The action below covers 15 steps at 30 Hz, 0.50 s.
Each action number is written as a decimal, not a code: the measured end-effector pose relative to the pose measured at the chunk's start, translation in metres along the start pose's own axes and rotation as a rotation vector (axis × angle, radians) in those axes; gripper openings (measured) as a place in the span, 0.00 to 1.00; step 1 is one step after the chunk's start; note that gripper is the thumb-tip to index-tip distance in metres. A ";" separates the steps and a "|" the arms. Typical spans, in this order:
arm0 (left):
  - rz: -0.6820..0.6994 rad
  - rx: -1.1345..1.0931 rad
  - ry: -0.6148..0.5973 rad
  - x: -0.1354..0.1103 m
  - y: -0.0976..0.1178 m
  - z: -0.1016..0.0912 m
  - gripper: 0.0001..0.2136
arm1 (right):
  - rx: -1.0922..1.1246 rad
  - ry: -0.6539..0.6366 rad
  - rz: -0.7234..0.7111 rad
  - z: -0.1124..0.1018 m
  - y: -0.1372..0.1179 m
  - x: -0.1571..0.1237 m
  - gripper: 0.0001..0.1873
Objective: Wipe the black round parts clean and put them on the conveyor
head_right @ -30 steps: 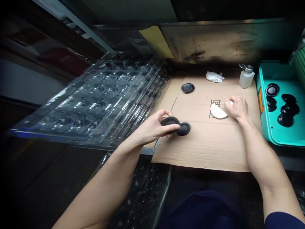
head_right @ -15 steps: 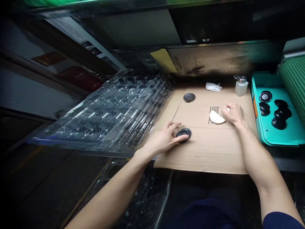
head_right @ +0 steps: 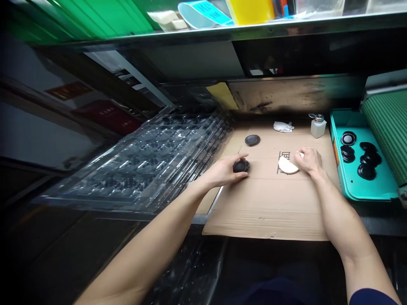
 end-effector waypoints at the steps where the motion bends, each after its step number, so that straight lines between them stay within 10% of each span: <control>1: 0.016 0.002 -0.041 0.003 -0.001 0.004 0.36 | -0.001 -0.004 -0.001 0.001 0.001 0.000 0.15; 10: 0.010 0.209 -0.118 0.008 0.015 0.005 0.45 | -0.067 -0.145 0.059 0.012 -0.006 -0.008 0.16; 15: 0.370 0.151 0.039 0.069 0.161 -0.023 0.32 | -0.032 -0.204 0.081 0.012 -0.011 -0.010 0.18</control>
Point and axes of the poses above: each hand's wrist, its own x-axis towards the middle knuckle, its own z-axis out of the palm, y = z × x, the point moved 9 cm from there along x, towards the middle knuckle, and after that the axes turned 1 degree about -x, right-handed, at the moved point
